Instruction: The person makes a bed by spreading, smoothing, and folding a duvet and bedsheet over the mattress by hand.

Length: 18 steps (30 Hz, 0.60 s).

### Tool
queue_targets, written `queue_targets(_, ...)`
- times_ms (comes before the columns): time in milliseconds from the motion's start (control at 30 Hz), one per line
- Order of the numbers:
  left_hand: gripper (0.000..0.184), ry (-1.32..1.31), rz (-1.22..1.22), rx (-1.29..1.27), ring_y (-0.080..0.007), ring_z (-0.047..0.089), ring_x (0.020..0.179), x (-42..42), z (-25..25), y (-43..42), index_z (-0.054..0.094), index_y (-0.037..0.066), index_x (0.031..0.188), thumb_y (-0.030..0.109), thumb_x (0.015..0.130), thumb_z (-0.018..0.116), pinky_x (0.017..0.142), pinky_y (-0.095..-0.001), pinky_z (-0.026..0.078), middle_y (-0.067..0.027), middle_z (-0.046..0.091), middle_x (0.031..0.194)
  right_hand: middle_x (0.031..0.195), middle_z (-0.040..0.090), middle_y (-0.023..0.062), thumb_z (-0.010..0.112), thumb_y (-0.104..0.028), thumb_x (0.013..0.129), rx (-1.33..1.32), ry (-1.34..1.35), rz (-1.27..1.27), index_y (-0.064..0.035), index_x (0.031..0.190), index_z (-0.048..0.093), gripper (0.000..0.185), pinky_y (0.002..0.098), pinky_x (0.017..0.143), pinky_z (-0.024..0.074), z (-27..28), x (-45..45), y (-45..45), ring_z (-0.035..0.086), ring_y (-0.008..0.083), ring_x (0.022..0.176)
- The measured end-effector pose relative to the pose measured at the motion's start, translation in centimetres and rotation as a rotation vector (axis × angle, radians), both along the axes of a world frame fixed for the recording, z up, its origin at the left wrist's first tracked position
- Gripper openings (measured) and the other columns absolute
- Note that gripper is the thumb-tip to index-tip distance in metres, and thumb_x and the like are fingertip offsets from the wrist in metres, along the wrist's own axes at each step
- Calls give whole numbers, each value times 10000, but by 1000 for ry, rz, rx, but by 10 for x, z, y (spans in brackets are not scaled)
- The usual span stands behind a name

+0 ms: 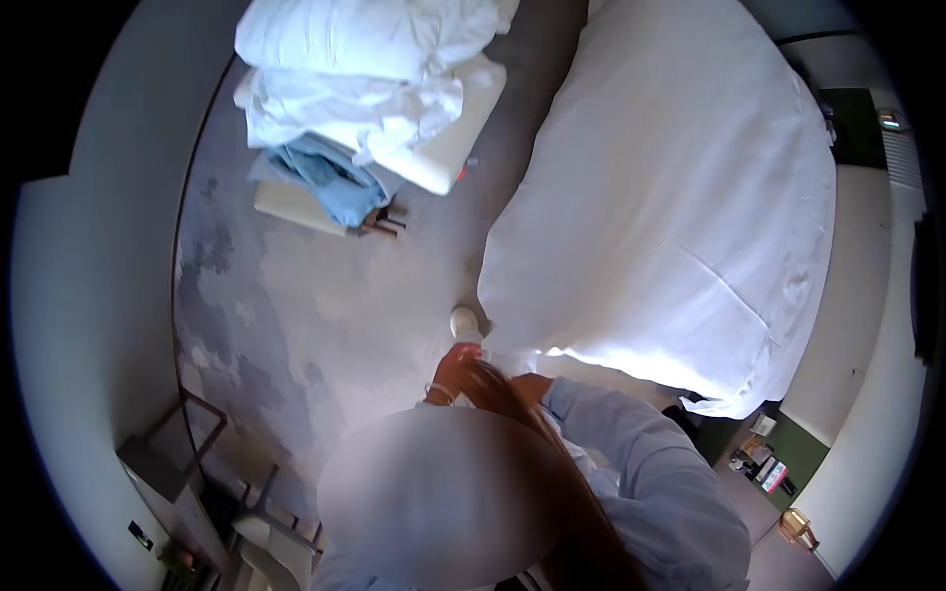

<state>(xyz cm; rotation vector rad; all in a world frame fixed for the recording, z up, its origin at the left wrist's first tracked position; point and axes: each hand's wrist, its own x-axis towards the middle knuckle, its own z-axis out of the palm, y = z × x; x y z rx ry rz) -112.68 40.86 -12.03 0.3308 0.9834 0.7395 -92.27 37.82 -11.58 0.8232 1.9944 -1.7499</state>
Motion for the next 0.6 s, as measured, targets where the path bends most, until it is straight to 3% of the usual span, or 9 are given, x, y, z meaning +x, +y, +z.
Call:
queue_targets(100,265,143,-27,117,-131,557,799,-25,60,24,522,59,965,289,862,442,681,-254,435,-59,588,877,939,573,66,425,-304,832,110,111,-149,-168,959,547,222,360,766,427,36,30,44,539,258,883)
queue_targets(133,265,149,-42,151,-131,557,799,-36,75,36,522,59,965,289,862,442,681,-254,435,-59,588,877,934,574,67,425,-283,834,218,22,-235,-153,959,554,222,358,772,427,49,41,66,540,251,885)
queue_targets(200,244,231,-4,-57,-138,577,774,-54,106,62,524,69,930,285,848,447,638,-221,426,-67,601,890,952,572,66,428,-209,835,429,-195,-437,-128,956,559,195,330,766,429,107,56,127,538,238,885)
queue_targets(233,219,312,9,-115,-147,587,761,-60,129,84,516,77,909,274,834,456,588,-192,412,-77,606,895,927,581,69,432,-188,831,529,-171,-562,-123,944,562,184,320,754,434,117,71,151,547,242,857)
queue_targets(367,168,184,155,32,-172,590,767,-98,155,159,498,77,928,205,823,467,542,-213,429,-95,592,926,856,605,76,392,-250,857,618,-145,-873,-113,926,552,222,328,708,450,216,100,240,577,252,784)
queue_targets(433,166,112,147,300,-188,586,799,-113,169,206,499,59,914,194,825,463,556,-238,453,-111,568,957,828,607,79,394,-256,858,643,-126,-879,-113,917,553,222,334,692,452,238,109,268,579,259,765)
queue_targets(467,174,311,162,469,-193,579,816,-114,177,232,500,53,909,201,824,465,587,-257,461,-114,559,960,800,609,81,396,-262,860,652,-115,-884,-113,908,553,222,341,675,454,245,114,286,581,266,745)
queue_targets(533,187,404,248,500,-192,563,827,-99,236,274,505,52,903,216,818,480,640,-282,465,-103,552,938,770,611,81,374,-252,879,859,-137,-798,-94,926,537,232,312,637,460,243,118,306,594,239,709)
queue_targets(600,188,241,384,306,-178,548,794,-80,300,300,514,65,895,228,803,506,678,-289,456,-75,553,883,792,609,97,401,-188,867,734,25,-880,-87,957,531,188,319,632,457,254,117,322,595,236,726)
